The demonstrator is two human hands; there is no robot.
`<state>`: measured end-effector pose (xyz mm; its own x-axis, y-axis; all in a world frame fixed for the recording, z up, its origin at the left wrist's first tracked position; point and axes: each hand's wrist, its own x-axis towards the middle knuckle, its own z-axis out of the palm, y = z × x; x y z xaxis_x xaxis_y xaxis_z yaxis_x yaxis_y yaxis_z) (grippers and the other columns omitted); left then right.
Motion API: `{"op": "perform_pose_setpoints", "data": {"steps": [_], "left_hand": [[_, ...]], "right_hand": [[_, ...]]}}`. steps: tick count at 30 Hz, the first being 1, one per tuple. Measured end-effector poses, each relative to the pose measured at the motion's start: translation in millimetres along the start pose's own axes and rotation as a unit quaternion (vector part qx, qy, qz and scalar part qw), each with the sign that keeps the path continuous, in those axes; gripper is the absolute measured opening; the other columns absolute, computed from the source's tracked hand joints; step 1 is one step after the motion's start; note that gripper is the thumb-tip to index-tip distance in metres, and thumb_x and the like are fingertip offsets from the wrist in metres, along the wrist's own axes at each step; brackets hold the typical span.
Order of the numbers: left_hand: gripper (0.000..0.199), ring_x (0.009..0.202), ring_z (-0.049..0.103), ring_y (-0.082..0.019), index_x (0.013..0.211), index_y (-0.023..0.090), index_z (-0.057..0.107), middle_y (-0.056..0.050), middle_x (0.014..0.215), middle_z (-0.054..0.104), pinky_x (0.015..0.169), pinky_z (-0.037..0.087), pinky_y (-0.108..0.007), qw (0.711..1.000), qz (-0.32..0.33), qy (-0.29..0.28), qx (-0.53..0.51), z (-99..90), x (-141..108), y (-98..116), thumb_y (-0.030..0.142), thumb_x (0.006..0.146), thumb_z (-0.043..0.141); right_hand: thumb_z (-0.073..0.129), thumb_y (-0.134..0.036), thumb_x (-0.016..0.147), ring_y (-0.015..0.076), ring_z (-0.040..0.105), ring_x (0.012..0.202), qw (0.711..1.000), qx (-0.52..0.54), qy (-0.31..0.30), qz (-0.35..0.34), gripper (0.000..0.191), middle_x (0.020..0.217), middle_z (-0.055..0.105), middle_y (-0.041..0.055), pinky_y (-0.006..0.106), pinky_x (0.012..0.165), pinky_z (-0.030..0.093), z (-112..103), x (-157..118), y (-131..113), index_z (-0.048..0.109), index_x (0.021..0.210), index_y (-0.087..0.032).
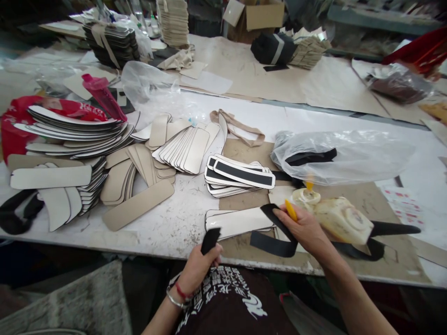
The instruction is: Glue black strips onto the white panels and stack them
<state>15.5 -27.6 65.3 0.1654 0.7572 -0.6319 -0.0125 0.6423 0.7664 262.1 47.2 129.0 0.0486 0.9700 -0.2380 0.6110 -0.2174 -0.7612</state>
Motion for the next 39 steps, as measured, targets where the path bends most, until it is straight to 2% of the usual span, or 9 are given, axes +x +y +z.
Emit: {"op": "perform_pose_setpoints", "data": {"steps": [2,4,6,9,13,25,35,37,39], "left_hand": [[0.033,0.051,0.046,-0.011,0.078,0.012,0.057,0.001,0.054,0.052,0.052,0.037,-0.023,0.991,-0.005,0.133,-0.033,-9.4,10,-9,0.043,0.066,0.057],[0.037,0.051,0.045,-0.010,0.083,0.011,0.057,0.002,0.055,0.051,0.052,0.037,-0.023,0.978,0.002,0.202,-0.045,-16.7,21,-16,0.042,0.063,0.060],[0.038,0.052,0.046,-0.011,0.083,0.011,0.058,0.002,0.055,0.052,0.053,0.038,-0.023,0.975,0.009,0.219,-0.040,-20.3,31,-19,0.041,0.060,0.061],[0.035,0.053,0.048,-0.012,0.081,0.011,0.061,0.001,0.054,0.053,0.054,0.038,-0.024,0.975,0.008,0.219,-0.024,-19.7,41,-18,0.038,0.059,0.062],[0.028,0.056,0.051,-0.015,0.077,0.012,0.064,-0.001,0.054,0.056,0.056,0.039,-0.025,0.975,-0.011,0.222,-0.013,-16.0,48,-17,0.032,0.058,0.062],[0.025,0.050,0.045,-0.011,0.062,0.013,0.059,0.002,0.050,0.050,0.049,0.034,-0.022,0.965,-0.024,0.261,0.021,-11.0,66,-28,0.035,0.054,0.065],[0.027,0.058,0.052,-0.015,0.071,0.011,0.063,-0.003,0.059,0.059,0.053,0.038,-0.024,0.963,-0.014,0.264,0.050,-12.0,71,-32,0.033,0.056,0.064],[0.025,0.057,0.053,-0.016,0.069,0.010,0.063,-0.004,0.058,0.059,0.053,0.039,-0.024,0.963,-0.023,0.264,0.053,-12.1,71,-29,0.031,0.055,0.064],[0.027,0.058,0.054,-0.017,0.071,0.010,0.064,-0.004,0.058,0.061,0.054,0.040,-0.025,0.965,-0.022,0.257,0.053,-13.1,71,-27,0.031,0.054,0.064]], "right_hand": [[0.049,-0.043,0.077,0.0116,0.045,0.051,0.983,-0.134,-0.110,-0.052,0.025,0.054,0.051,-0.0030,0.023,0.051,0.033,10,4,-1,0.053,0.065,-0.020],[0.046,-0.042,0.079,0.0126,0.049,0.054,0.953,-0.204,-0.203,-0.093,0.026,0.058,0.056,-0.0016,0.022,0.052,0.032,32,10,-7,0.055,0.067,-0.021],[0.044,-0.042,0.080,0.0138,0.053,0.060,0.930,-0.242,-0.249,-0.122,0.026,0.066,0.061,0.0004,0.022,0.054,0.032,60,18,-15,0.058,0.073,-0.021],[0.044,-0.046,0.080,0.0161,0.057,0.066,0.900,-0.305,-0.275,-0.146,0.028,0.074,0.065,0.0029,0.022,0.055,0.033,98,31,-23,0.060,0.079,-0.022],[0.046,-0.046,0.079,0.0189,0.059,0.073,0.869,-0.364,-0.293,-0.162,0.027,0.079,0.066,0.0047,0.024,0.059,0.036,123,44,-26,0.062,0.086,-0.024],[0.046,-0.044,0.079,0.0202,0.060,0.079,0.859,-0.384,-0.305,-0.148,0.028,0.085,0.066,0.0063,0.027,0.065,0.040,132,47,-22,0.061,0.091,-0.024],[0.050,-0.043,0.077,0.0209,0.060,0.080,0.860,-0.386,-0.296,-0.156,0.026,0.085,0.066,0.0073,0.026,0.065,0.040,136,43,-24,0.061,0.089,-0.022],[0.052,-0.043,0.076,0.0215,0.060,0.081,0.860,-0.391,-0.291,-0.152,0.026,0.086,0.066,0.0079,0.027,0.065,0.039,131,39,-23,0.061,0.089,-0.021],[0.053,-0.042,0.075,0.0221,0.059,0.082,0.860,-0.398,-0.286,-0.141,0.026,0.086,0.066,0.0081,0.027,0.065,0.039,114,35,-16,0.060,0.087,-0.021]]}}
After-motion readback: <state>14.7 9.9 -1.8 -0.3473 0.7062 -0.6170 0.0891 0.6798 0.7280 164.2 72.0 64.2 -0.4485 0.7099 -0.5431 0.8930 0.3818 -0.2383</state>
